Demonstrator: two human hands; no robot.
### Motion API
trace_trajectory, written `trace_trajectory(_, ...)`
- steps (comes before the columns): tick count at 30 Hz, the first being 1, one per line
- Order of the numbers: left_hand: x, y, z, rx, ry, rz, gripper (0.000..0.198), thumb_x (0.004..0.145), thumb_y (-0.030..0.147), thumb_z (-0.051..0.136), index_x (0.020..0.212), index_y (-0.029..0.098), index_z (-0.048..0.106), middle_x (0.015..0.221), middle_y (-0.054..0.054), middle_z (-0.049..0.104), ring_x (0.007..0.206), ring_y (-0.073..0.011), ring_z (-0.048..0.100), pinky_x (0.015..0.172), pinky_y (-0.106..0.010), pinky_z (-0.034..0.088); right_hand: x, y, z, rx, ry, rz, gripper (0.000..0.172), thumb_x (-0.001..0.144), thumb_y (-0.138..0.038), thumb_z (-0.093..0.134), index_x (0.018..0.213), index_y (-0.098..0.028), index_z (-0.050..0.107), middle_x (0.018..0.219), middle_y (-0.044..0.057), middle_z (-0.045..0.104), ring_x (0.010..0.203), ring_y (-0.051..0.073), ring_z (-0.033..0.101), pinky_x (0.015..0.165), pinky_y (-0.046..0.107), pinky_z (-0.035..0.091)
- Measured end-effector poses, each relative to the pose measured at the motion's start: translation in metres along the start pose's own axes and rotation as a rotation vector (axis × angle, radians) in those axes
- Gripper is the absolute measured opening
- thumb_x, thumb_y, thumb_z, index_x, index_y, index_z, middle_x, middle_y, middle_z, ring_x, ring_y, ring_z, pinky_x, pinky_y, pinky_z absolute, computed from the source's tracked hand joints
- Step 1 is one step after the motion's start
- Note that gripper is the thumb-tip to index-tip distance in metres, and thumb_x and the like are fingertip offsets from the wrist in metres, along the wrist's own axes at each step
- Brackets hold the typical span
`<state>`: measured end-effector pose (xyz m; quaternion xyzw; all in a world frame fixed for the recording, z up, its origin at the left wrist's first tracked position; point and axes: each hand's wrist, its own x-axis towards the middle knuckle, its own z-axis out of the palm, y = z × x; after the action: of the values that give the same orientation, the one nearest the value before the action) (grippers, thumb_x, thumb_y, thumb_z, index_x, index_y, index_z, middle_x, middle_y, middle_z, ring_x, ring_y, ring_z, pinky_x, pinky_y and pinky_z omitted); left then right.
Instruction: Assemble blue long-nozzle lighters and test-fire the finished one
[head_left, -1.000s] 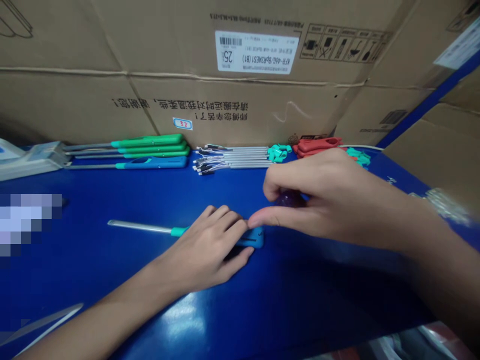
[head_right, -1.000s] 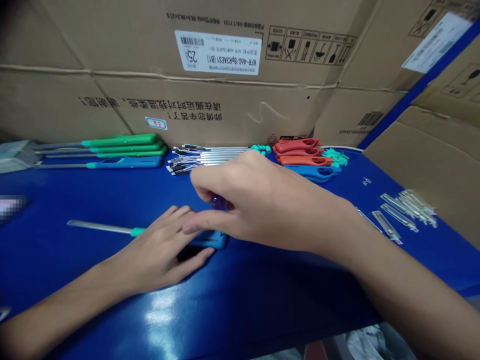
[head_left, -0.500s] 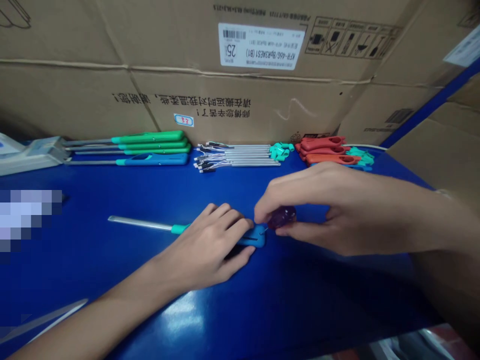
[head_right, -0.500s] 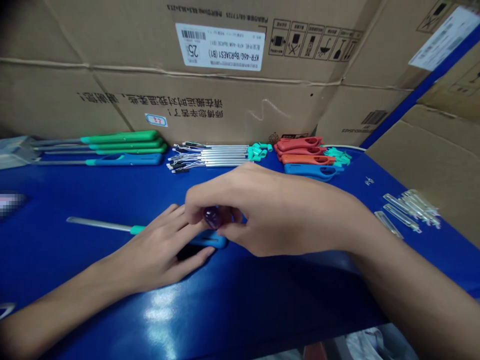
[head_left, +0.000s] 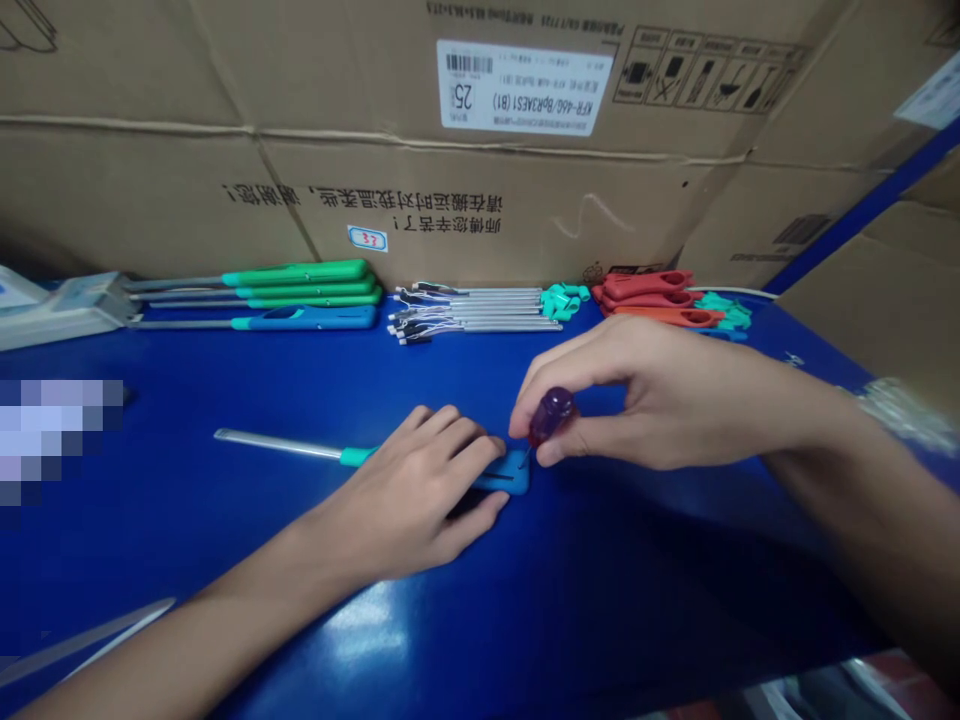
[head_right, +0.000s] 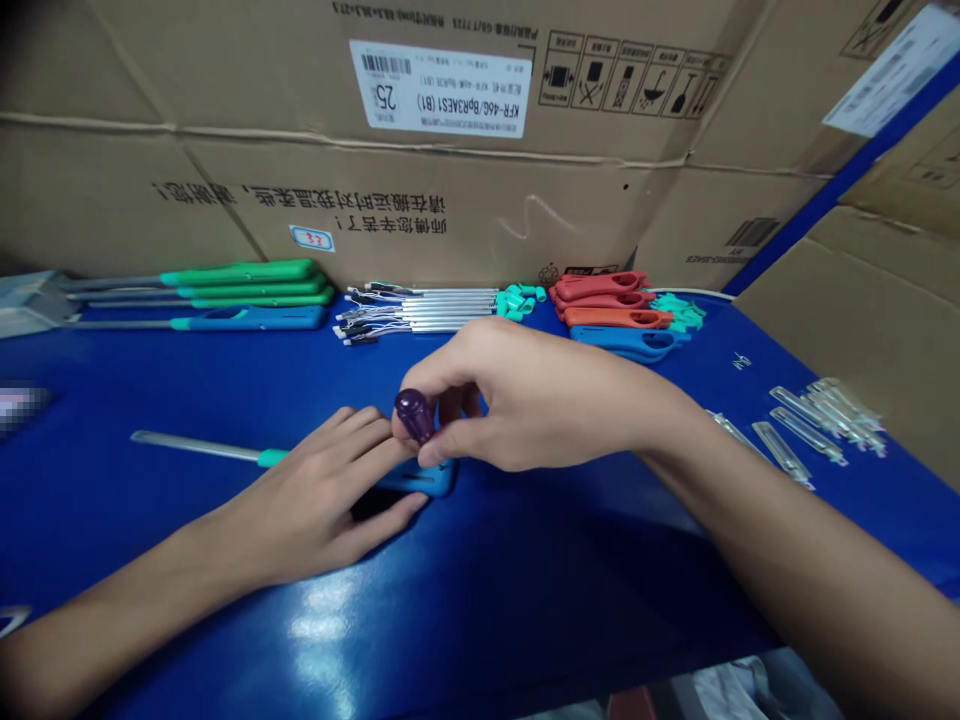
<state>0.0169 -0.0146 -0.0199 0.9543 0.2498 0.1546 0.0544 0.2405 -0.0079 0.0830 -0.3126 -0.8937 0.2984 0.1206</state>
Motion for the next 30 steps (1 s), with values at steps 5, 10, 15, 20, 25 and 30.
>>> trace_trajectory(5, 0.001, -0.004, -0.001, -0.009, -0.021, -0.02, 0.026, 0.095, 0.035, 0.049, 0.112, 0.018, 0.057, 0.101, -0.008, 0.062, 0.093, -0.0259, 0.055, 0.079, -0.042, 0.042, 0.001, 0.004, 0.001, 0.006, 0.057, -0.017, 0.004, 0.082, -0.016, 0.073, 0.084, -0.012, 0.072, 0.085, 0.001, 0.073, 0.074, 0.011, 0.064, 0.068, 0.022, 0.05)
trace_trajectory(10, -0.001, -0.005, -0.003, 0.015, -0.009, -0.019, 0.027, 0.096, 0.035, 0.047, 0.115, 0.019, 0.056, 0.107, -0.009, 0.062, 0.097, -0.0277, 0.056, 0.082, -0.045, 0.043, 0.004, 0.007, 0.004, 0.019, 0.098, -0.046, 0.007, 0.082, -0.018, 0.073, 0.082, -0.012, 0.07, 0.083, 0.001, 0.071, 0.074, 0.011, 0.062, 0.067, 0.022, 0.049)
trace_trajectory(15, -0.002, -0.005, -0.004, 0.019, -0.005, -0.02, 0.026, 0.096, 0.035, 0.048, 0.112, 0.018, 0.057, 0.102, -0.009, 0.063, 0.095, -0.0276, 0.056, 0.081, -0.045, 0.044, 0.005, 0.012, 0.008, 0.055, 0.14, -0.027, 0.011, 0.084, -0.021, 0.071, 0.084, -0.01, 0.069, 0.078, 0.002, 0.067, 0.067, 0.01, 0.058, 0.062, 0.022, 0.047)
trace_trajectory(20, -0.001, -0.007, -0.003, 0.031, 0.011, -0.006, 0.025, 0.096, 0.034, 0.048, 0.111, 0.016, 0.058, 0.103, -0.01, 0.063, 0.094, -0.027, 0.056, 0.08, -0.043, 0.044, 0.008, 0.016, 0.015, 0.197, -0.036, 0.047, 0.01, 0.084, -0.01, 0.065, 0.092, -0.012, 0.07, 0.084, 0.002, 0.069, 0.073, 0.011, 0.062, 0.064, 0.022, 0.048)
trace_trajectory(25, -0.002, -0.008, -0.002, 0.006, 0.042, 0.007, 0.021, 0.095, 0.032, 0.05, 0.105, 0.017, 0.059, 0.097, -0.008, 0.063, 0.088, -0.0248, 0.055, 0.076, -0.041, 0.044, 0.013, 0.024, 0.023, 0.275, -0.078, 0.047, 0.007, 0.085, -0.007, 0.064, 0.084, -0.01, 0.07, 0.083, 0.004, 0.068, 0.076, 0.012, 0.064, 0.07, 0.023, 0.05)
trace_trajectory(30, -0.001, -0.009, -0.003, 0.001, -0.001, -0.023, 0.024, 0.096, 0.034, 0.048, 0.11, 0.017, 0.059, 0.108, -0.01, 0.064, 0.098, -0.0269, 0.057, 0.08, -0.042, 0.044, 0.015, 0.033, 0.027, 0.274, 0.041, -0.016, 0.008, 0.079, -0.013, 0.075, 0.072, -0.01, 0.071, 0.08, 0.004, 0.066, 0.076, 0.012, 0.061, 0.07, 0.024, 0.049)
